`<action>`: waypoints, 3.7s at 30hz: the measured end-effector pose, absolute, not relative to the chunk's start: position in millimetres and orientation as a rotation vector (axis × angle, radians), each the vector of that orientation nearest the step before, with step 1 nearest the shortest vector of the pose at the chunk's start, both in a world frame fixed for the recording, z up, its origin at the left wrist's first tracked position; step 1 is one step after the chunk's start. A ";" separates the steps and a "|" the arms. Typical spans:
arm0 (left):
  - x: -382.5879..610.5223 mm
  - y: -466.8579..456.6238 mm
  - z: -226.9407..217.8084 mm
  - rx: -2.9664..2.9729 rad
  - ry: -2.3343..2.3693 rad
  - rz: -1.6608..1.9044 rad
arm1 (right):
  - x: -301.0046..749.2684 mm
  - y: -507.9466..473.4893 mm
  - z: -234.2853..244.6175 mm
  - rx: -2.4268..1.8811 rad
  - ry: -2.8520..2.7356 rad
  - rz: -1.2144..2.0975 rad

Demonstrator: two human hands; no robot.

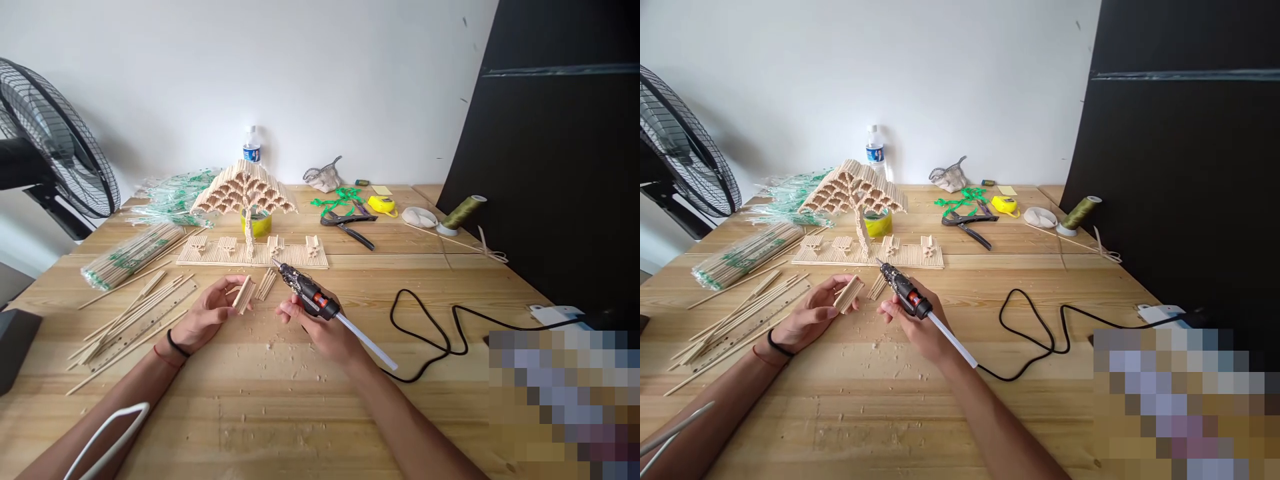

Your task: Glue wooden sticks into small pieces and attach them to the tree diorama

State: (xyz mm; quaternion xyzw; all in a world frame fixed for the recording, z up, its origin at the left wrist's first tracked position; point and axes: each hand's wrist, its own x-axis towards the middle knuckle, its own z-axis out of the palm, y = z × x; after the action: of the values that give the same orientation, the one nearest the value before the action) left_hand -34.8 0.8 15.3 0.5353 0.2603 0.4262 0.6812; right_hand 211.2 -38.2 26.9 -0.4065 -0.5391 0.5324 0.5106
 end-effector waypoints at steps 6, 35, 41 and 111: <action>-35.8 3.1 8.9 1.104 0.573 1.023 | 210.6 -39.1 28.6 -0.981 -1.297 1.475; -31.3 -0.3 9.2 1.065 0.565 1.009 | 213.4 -46.5 32.2 -1.058 -1.664 1.409; -30.9 0.2 7.7 1.056 0.555 1.016 | 213.6 -46.6 29.3 -1.089 -1.652 1.416; -34.9 2.9 5.3 1.134 0.504 0.978 | 215.2 -40.6 20.4 -1.346 -1.602 1.214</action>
State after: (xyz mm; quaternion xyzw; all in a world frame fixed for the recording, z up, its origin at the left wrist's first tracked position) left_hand -34.9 2.9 5.3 0.5099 0.2264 0.4395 0.7040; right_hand 215.2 -40.6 20.4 -0.5205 -0.6194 0.4694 0.3536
